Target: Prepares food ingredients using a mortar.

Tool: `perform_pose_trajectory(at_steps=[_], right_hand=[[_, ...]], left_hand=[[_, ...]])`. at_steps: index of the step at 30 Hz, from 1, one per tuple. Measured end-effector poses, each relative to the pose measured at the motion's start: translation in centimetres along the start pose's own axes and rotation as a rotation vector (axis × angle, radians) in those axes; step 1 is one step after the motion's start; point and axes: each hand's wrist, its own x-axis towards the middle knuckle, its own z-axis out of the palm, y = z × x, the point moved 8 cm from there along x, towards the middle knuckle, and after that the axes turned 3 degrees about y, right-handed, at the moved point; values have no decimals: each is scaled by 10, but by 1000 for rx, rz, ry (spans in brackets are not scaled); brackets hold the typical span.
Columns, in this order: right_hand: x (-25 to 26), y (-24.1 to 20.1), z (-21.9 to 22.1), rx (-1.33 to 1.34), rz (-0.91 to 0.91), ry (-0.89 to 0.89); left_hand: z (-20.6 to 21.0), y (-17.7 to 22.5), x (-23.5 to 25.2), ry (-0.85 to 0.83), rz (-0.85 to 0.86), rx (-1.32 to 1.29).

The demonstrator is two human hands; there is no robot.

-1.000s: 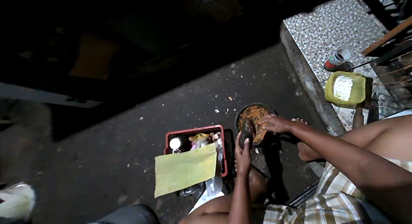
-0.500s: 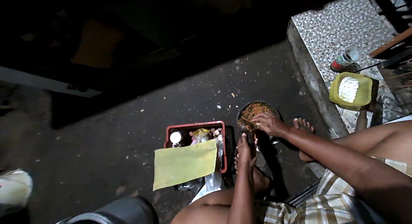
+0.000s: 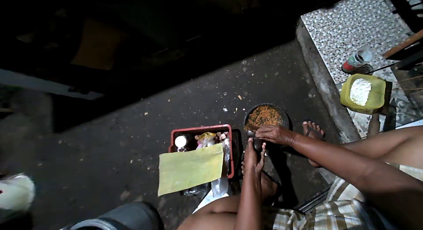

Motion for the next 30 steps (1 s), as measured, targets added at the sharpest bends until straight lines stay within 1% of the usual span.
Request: perform_pose_trajectory(at_steps=[5, 9, 13, 14, 17, 18, 20, 21, 22, 23, 25, 26, 28, 30], right_hand=[[-12, 12, -9, 41, 94, 93], [-21, 29, -14, 79, 196, 175], [-31, 52, -9, 63, 385, 53], [-29, 53, -12, 56, 406, 55], [-21, 55, -19, 25, 419, 136], [-24, 62, -14, 10, 468, 91], [-36, 84, 6, 27, 669, -181], [-37, 89, 8, 58, 731, -217], [-35, 88, 3, 103, 751, -143], [-30, 82, -4, 149, 742, -17], [-20, 65, -19, 258, 669, 207], [-16, 56, -23, 309, 617, 272], [-10, 48, -20, 378, 563, 312], [-8, 47, -15, 403, 554, 331]], left_hand=[[3, 0, -9, 23, -94, -205], [9, 5, -19, -40, -147, -308], [13, 5, -24, -113, -203, -396], [14, 5, -24, -129, -217, -420], [12, 3, -23, -178, -249, -485], [12, 2, -22, -189, -252, -493], [12, 0, -20, -201, -255, -504], [12, 0, -18, -210, -255, -504], [10, 0, -16, -216, -256, -505], [8, -1, -14, -229, -258, -511], [6, -4, -12, -256, -266, -519], [6, -5, -12, -263, -269, -521], [9, -4, -11, -287, -272, -534], [11, -2, -14, -306, -267, -526]])
